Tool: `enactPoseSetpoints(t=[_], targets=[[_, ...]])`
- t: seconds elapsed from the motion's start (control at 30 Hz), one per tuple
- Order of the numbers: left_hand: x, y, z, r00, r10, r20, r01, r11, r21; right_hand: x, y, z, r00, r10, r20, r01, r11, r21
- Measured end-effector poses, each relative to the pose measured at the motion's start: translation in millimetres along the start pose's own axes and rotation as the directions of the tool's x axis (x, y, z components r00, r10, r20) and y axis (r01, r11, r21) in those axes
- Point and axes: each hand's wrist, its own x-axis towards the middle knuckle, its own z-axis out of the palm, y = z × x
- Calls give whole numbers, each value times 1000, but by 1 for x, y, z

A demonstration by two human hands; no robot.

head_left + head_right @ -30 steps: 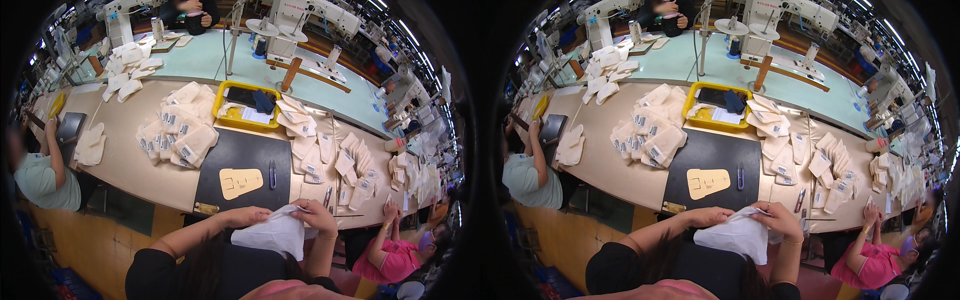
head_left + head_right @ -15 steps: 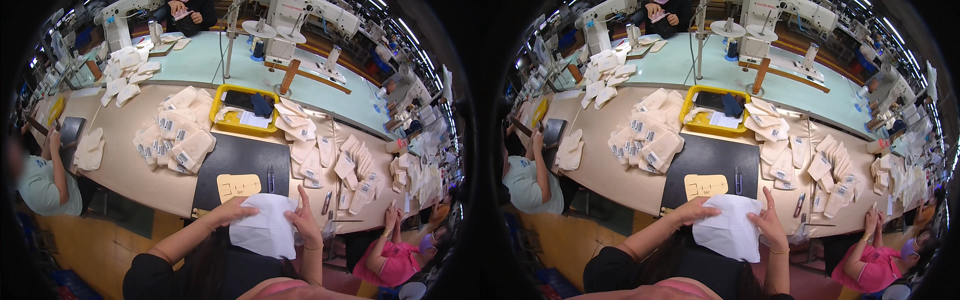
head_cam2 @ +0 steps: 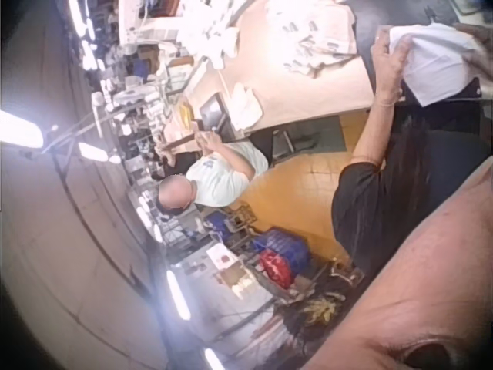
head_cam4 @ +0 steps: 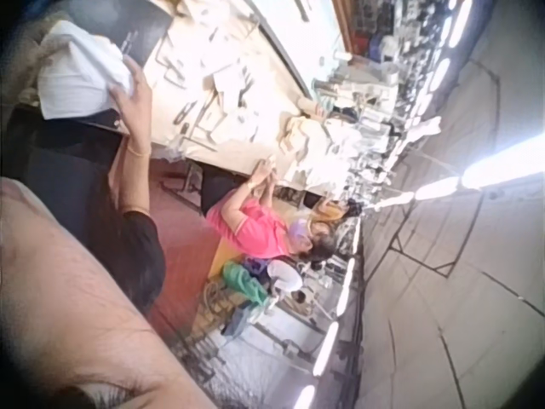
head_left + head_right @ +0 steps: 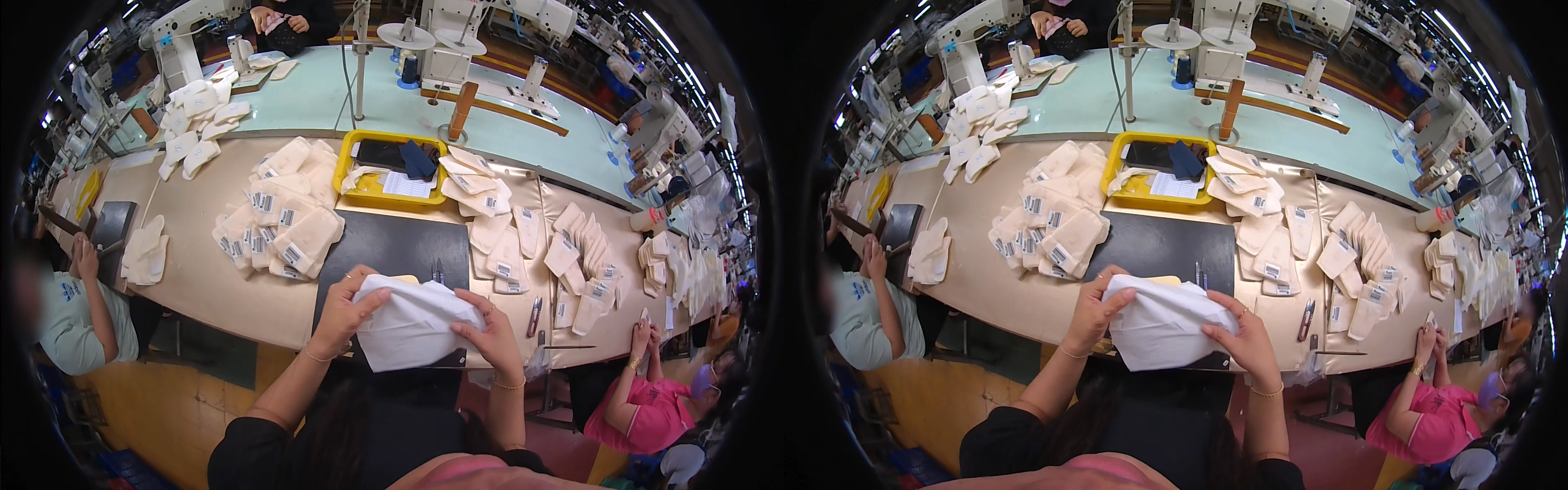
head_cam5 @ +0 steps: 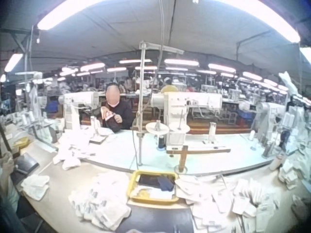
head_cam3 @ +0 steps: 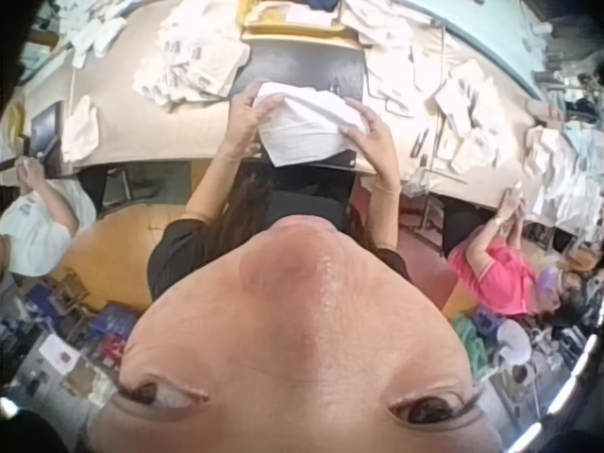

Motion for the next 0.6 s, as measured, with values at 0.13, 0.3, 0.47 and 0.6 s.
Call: enactPoseSetpoints(t=[0.13, 0.3, 0.47, 0.6], targets=[[4, 7, -1, 916, 400, -37, -385, 900, 202, 6, -12, 0, 999, -31, -16, 31, 999, -23], [1, 28, -1, 937, 348, -12, -348, 937, 10, 7, -9, -11, 975, -203, 93, 219, 950, -222], [-7, 58, 6, 989, 47, 138, 28, 868, -496, 10, -49, -18, 927, -373, 44, 351, 902, 251], [-30, 120, 36, 899, 425, 101, -369, 862, -347, 1, -125, 5, 827, -523, -204, 544, 656, 523]])
